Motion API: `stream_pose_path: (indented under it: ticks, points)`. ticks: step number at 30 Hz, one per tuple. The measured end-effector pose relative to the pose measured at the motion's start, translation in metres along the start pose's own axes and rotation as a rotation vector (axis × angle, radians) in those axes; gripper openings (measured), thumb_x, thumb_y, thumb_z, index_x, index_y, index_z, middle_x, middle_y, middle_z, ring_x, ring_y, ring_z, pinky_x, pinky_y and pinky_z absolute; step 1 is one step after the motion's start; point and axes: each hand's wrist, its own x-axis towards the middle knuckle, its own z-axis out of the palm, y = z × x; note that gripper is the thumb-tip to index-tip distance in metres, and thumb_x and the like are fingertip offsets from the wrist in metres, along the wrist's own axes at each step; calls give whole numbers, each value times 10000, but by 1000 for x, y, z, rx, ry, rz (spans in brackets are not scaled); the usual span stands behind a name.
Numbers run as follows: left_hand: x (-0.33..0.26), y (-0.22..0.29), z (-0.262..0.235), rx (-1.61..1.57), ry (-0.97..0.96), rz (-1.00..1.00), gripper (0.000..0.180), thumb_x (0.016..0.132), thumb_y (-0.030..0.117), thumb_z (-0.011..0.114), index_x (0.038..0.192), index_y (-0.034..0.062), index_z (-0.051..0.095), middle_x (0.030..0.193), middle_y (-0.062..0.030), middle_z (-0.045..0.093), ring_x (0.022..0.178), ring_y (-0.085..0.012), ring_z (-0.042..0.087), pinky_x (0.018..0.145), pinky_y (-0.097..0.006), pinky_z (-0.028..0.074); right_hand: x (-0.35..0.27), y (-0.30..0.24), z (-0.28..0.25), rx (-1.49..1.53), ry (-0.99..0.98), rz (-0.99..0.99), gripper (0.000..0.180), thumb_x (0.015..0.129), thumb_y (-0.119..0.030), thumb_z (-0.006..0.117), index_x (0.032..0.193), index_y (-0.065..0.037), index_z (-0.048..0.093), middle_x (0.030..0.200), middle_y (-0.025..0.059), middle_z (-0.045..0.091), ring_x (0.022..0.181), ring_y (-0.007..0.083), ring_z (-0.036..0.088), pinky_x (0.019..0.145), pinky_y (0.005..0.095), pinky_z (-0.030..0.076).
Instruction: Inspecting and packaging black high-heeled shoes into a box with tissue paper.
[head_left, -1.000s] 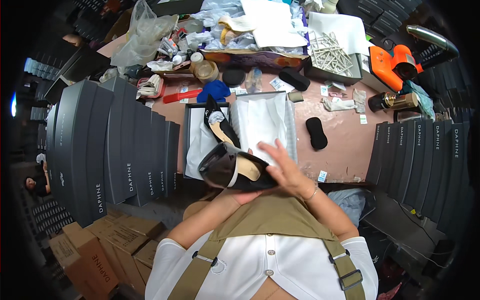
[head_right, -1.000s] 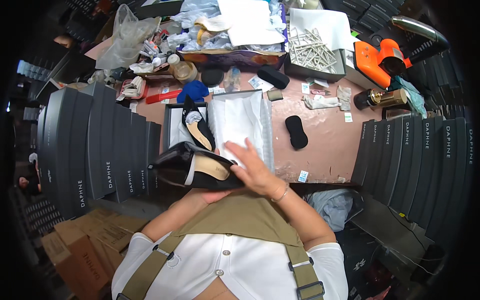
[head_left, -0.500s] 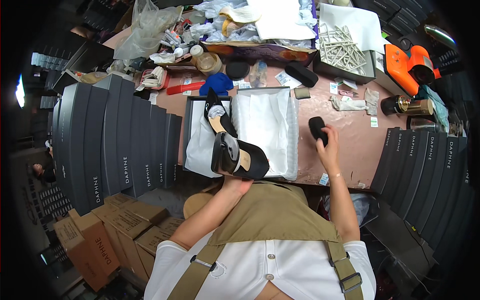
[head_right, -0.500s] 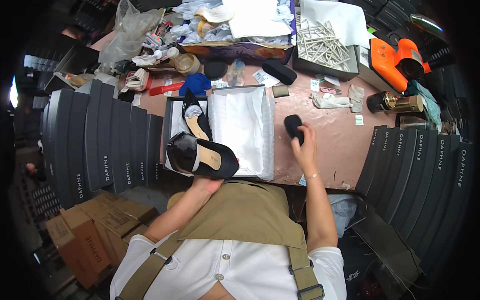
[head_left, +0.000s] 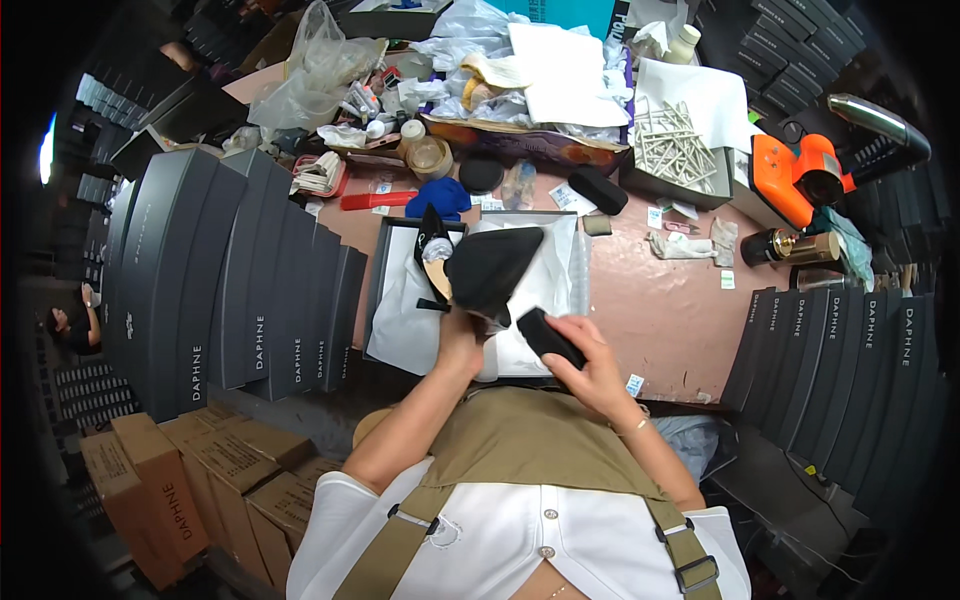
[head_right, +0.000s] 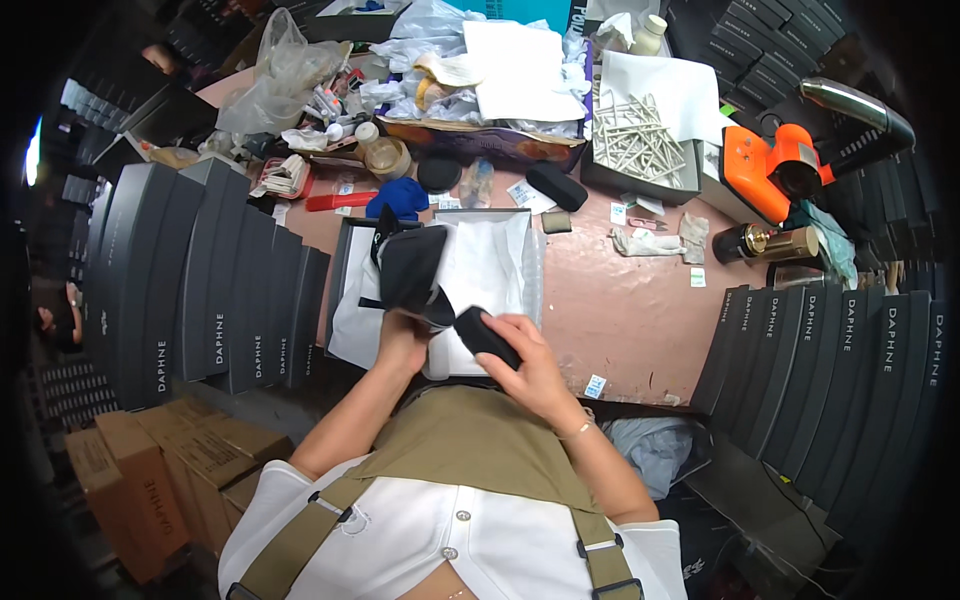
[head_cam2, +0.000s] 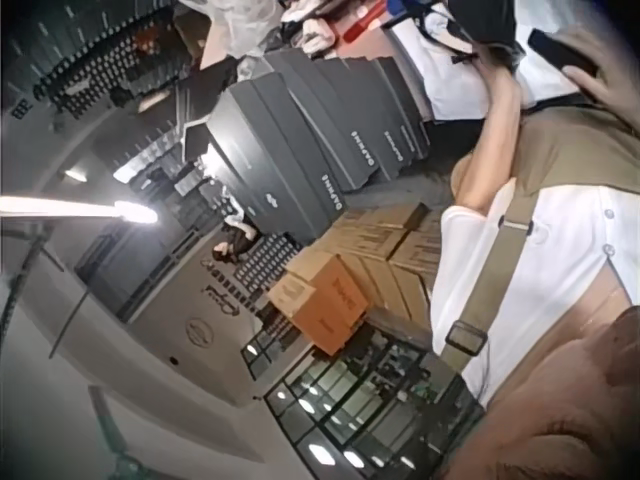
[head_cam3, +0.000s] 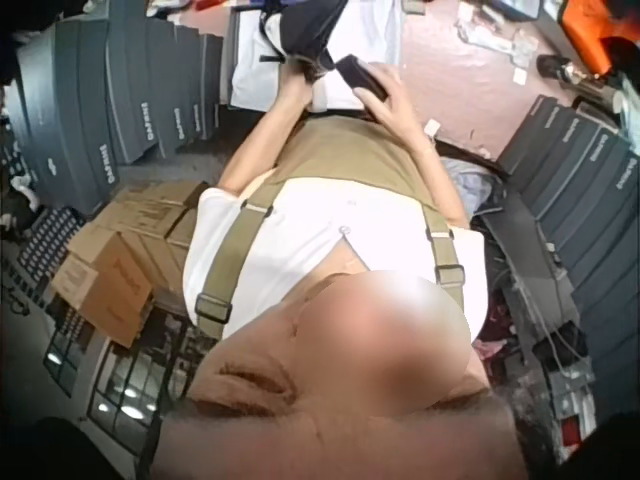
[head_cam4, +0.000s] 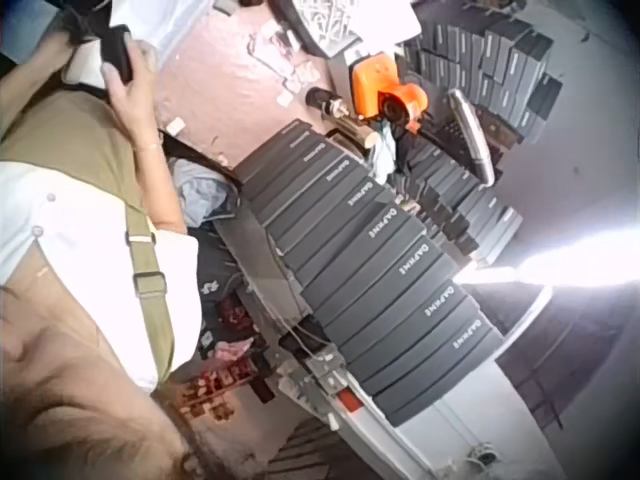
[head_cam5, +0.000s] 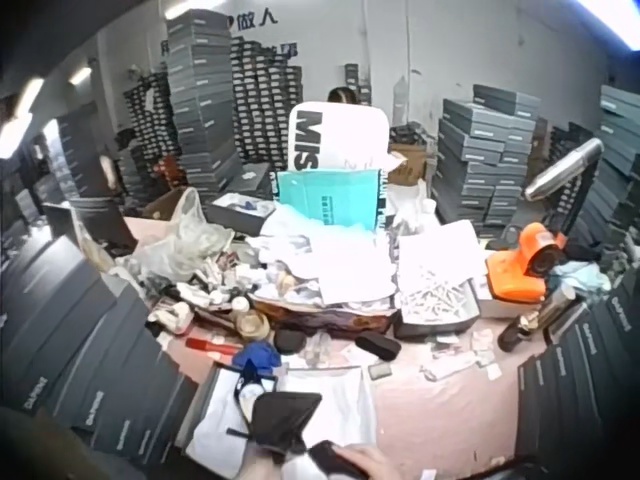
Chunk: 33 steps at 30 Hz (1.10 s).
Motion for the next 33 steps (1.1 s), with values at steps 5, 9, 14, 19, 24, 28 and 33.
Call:
stream_pose_path:
  ticks: [5,9,14,19,24,28,33]
  points:
    - [-43,-14,10,467,-385,222,611,977,443,472,1342,-43,416,1314,-114,482,1225,-198,441,1025,-334,350,21,15,9,404,-104,270,360,841,-177,705,1129,17,611,994,71,677,928,135,600,811,308,489]
    - [-38,16,-6,219,-563,-176,893,895,731,233,1411,13,353,1386,-121,448,1324,-222,362,1100,-416,246,5,26,-13,941,-187,459,346,875,-179,672,1146,22,595,1027,69,662,937,142,620,832,298,511]
    - [-23,2,19,-144,-720,-404,833,903,650,350,1393,-23,342,1326,-246,485,1176,-305,549,1001,-425,456,1,20,13,908,-330,562,340,905,-225,643,1141,16,597,1022,34,639,918,102,596,821,256,488]
    - [-21,16,19,-381,-614,-461,595,938,392,386,1373,-14,402,1321,-234,502,1246,-356,486,1040,-549,390,-29,35,-24,605,-160,578,400,964,-285,551,1216,25,570,1064,30,632,944,95,569,833,249,470]
    - [-21,16,24,-396,-586,-444,596,937,407,449,1365,-7,413,1321,-219,507,1222,-354,509,1026,-549,404,-28,12,-25,315,183,257,419,967,-282,477,1240,28,548,1058,61,588,856,123,560,738,243,470]
    - [-29,5,30,-331,-626,-461,598,934,431,497,1326,-17,438,1247,-226,557,1106,-322,593,945,-440,491,-16,-29,22,-231,83,-200,390,812,-56,604,1199,-9,580,1041,163,561,934,310,575,802,350,477]
    - [6,31,23,-116,-374,-118,447,929,300,560,1237,-21,512,1101,-181,635,866,-233,674,768,-328,579,-37,-23,12,-377,-213,-377,457,725,-7,645,1180,-34,604,959,130,566,813,274,580,692,350,485]
